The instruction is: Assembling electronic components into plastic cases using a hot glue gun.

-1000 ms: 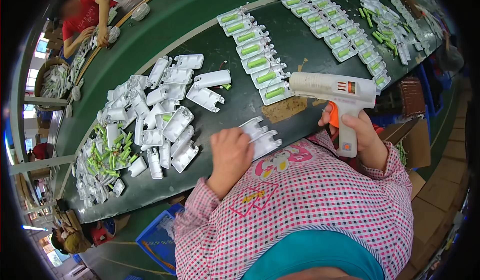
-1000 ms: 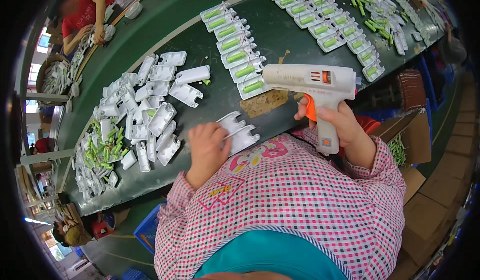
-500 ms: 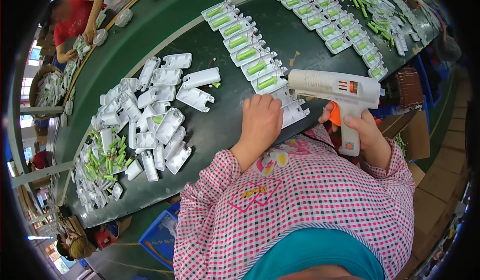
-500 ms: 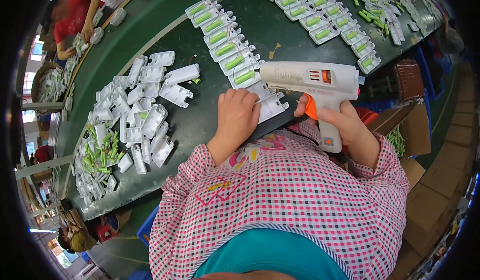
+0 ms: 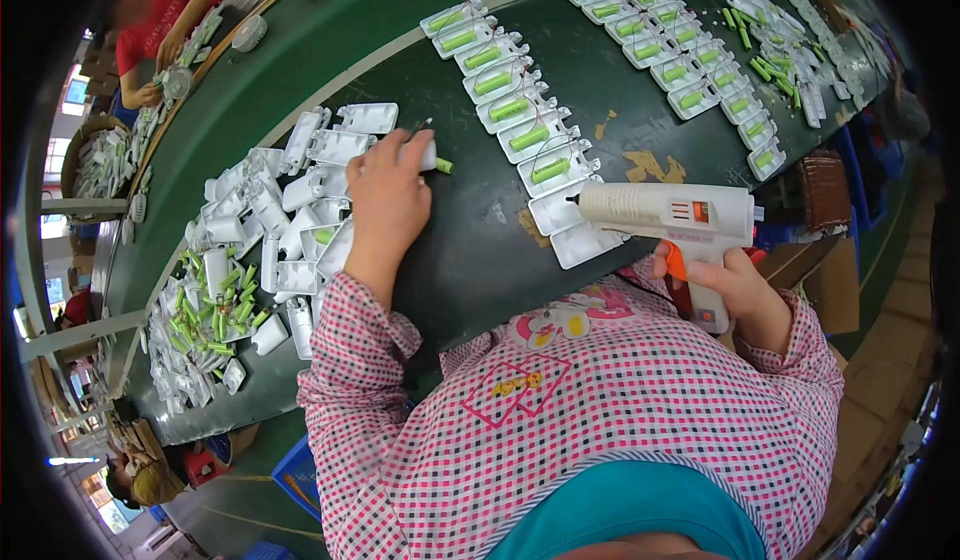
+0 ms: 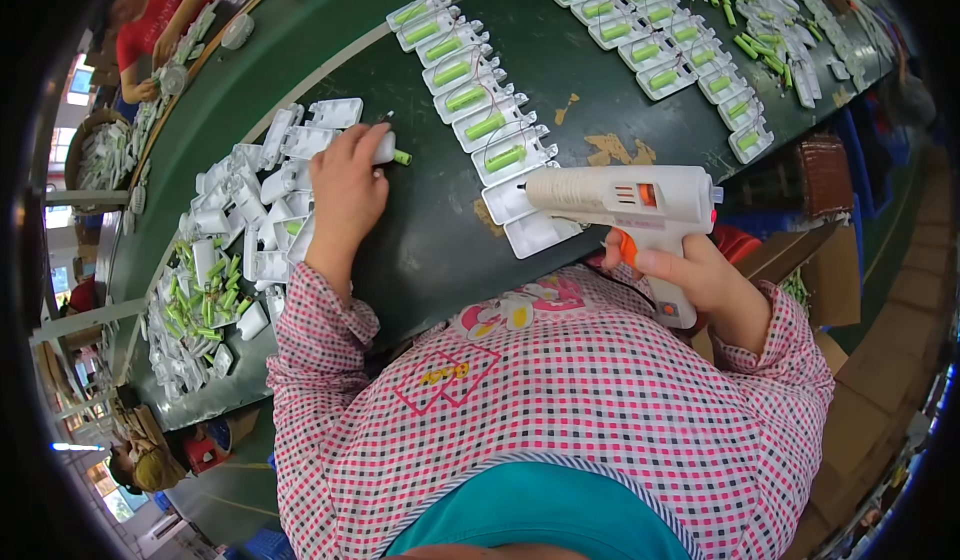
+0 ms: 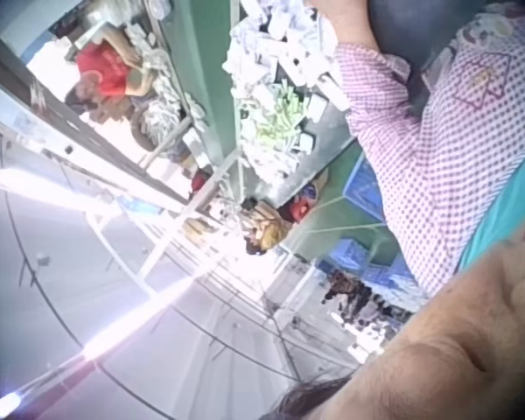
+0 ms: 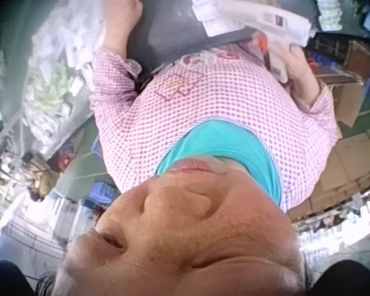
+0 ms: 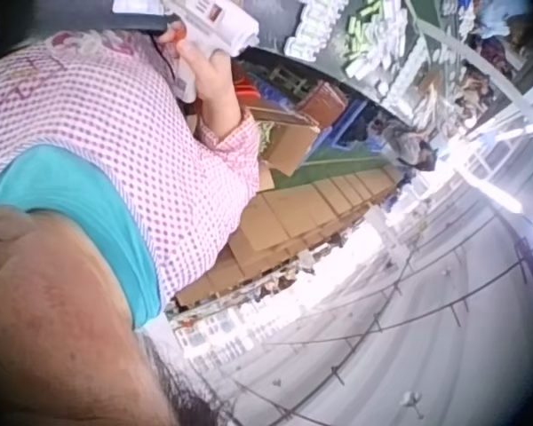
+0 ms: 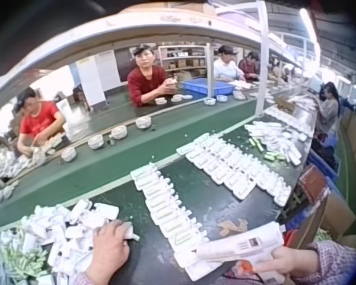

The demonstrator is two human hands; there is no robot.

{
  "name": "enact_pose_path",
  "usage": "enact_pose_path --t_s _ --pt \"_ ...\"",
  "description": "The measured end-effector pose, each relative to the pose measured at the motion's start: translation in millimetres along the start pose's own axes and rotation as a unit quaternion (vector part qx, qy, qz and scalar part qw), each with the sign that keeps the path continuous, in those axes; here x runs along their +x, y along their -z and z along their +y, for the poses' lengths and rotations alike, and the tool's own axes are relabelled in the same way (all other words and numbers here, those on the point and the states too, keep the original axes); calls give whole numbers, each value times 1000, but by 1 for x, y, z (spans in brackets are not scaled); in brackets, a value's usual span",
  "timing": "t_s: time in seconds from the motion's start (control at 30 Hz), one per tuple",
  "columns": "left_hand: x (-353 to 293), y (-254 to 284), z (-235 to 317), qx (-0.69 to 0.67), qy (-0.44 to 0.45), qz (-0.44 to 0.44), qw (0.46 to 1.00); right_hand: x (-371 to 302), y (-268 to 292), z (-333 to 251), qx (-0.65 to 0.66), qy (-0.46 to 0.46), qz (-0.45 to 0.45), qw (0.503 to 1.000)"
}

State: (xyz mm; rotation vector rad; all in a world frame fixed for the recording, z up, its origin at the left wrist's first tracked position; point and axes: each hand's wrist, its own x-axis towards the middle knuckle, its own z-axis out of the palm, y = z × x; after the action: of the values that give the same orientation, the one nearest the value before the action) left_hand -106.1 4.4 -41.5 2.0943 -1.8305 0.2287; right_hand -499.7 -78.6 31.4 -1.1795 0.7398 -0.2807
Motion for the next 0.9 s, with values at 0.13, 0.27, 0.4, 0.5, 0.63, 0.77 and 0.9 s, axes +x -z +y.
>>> enact_pose_path --t_s 0.13,0.27,0.4,0.5,0.63,0.77,0.9 --pt "-5 8 -24 67 14 9 998 -1 1 -2 -13 -15 -14 1000" --pt "3 14 -50 -98 205 26 974 1 4 -3 -41 -5 -31 999" --pt "7 17 -55 -74 192 208 956 1 2 -12 -78 -14 -50 996" --pt "17 23 -21 96 26 197 975 -2 3 -7 -85 8 -41 995" --pt "4 11 0 47 -105 43 992 0 -2 -12 -96 -2 -55 994" --pt "11 -4 7 91 -115 -9 989 1 -2 -5 -90 -16 -46 995" --pt "16 -3 12 47 -93 -15 994 10 -1 3 -87 -2 -58 994"
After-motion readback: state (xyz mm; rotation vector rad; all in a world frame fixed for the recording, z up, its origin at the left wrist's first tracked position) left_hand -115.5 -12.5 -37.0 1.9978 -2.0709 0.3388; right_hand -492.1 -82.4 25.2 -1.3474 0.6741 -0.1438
